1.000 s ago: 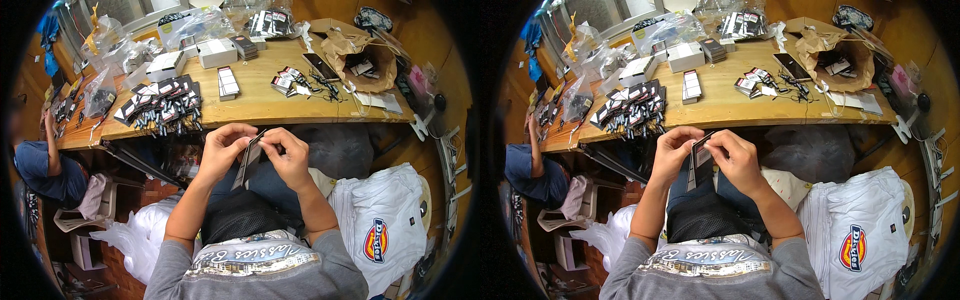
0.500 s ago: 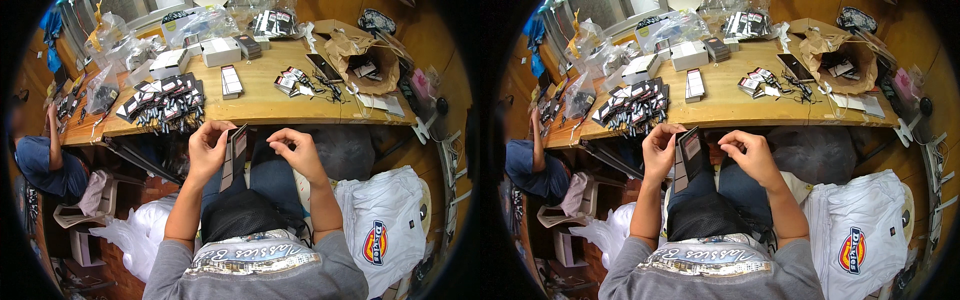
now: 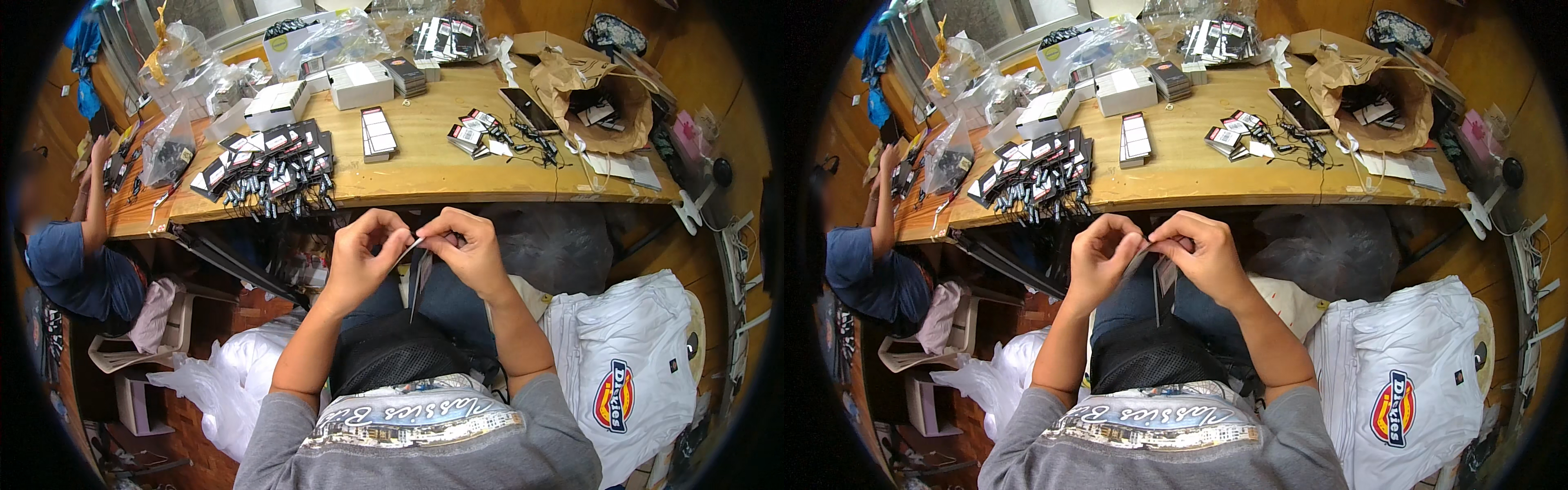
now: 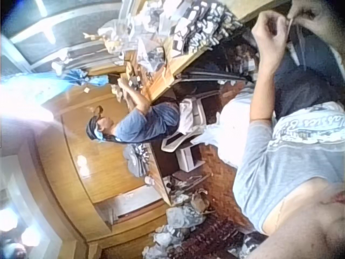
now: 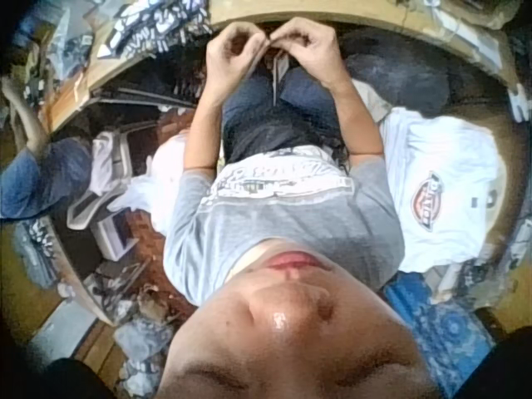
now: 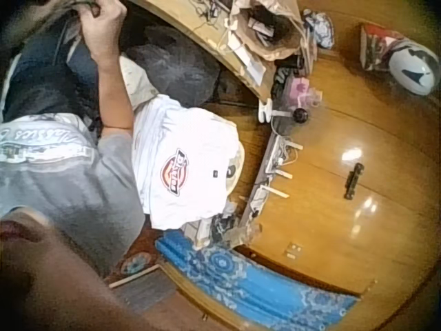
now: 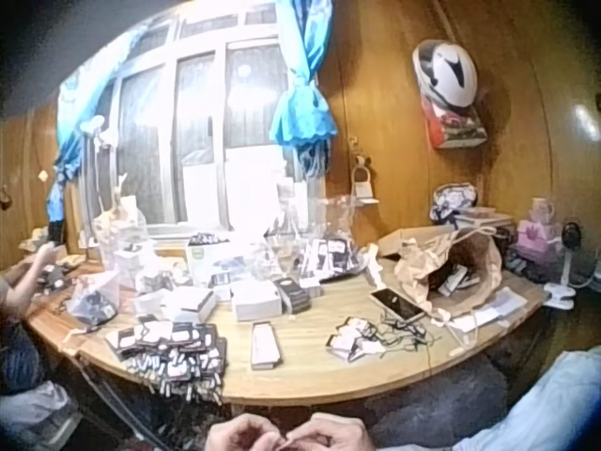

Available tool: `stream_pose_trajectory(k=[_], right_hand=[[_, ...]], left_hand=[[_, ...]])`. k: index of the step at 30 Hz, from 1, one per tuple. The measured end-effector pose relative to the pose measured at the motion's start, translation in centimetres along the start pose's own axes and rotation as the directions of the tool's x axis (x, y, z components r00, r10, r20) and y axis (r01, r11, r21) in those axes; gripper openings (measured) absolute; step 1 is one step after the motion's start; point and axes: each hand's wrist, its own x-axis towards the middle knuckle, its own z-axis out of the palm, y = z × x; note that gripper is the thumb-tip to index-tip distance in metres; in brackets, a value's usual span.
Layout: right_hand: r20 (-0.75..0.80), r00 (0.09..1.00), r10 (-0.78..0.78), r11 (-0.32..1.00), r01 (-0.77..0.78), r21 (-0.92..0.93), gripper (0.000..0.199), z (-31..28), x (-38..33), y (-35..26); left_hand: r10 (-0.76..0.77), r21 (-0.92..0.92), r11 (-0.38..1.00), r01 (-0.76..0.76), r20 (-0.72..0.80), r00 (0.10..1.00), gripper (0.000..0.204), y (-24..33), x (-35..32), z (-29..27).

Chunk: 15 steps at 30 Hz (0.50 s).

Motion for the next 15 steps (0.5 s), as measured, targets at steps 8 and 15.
stream_pose_trajectory(k=[8,15], right_hand=[[0.195,0.964,0.180,0.929,-0.232,0.287,0.013,-2.1,0.3,0.7],[0.291,0.919,0.267,0.736,-0.389,0.553,0.016,-2.4,-0.3,1.7]], left_hand=[[-0.113,-0.735,0.673,0.083,0.009,0.994,0.008,-0.2,0.2,-0.9],[-0.178,-0.627,0.778,0.045,-0.151,0.972,0.010,-0.2,0.5,-1.0]])
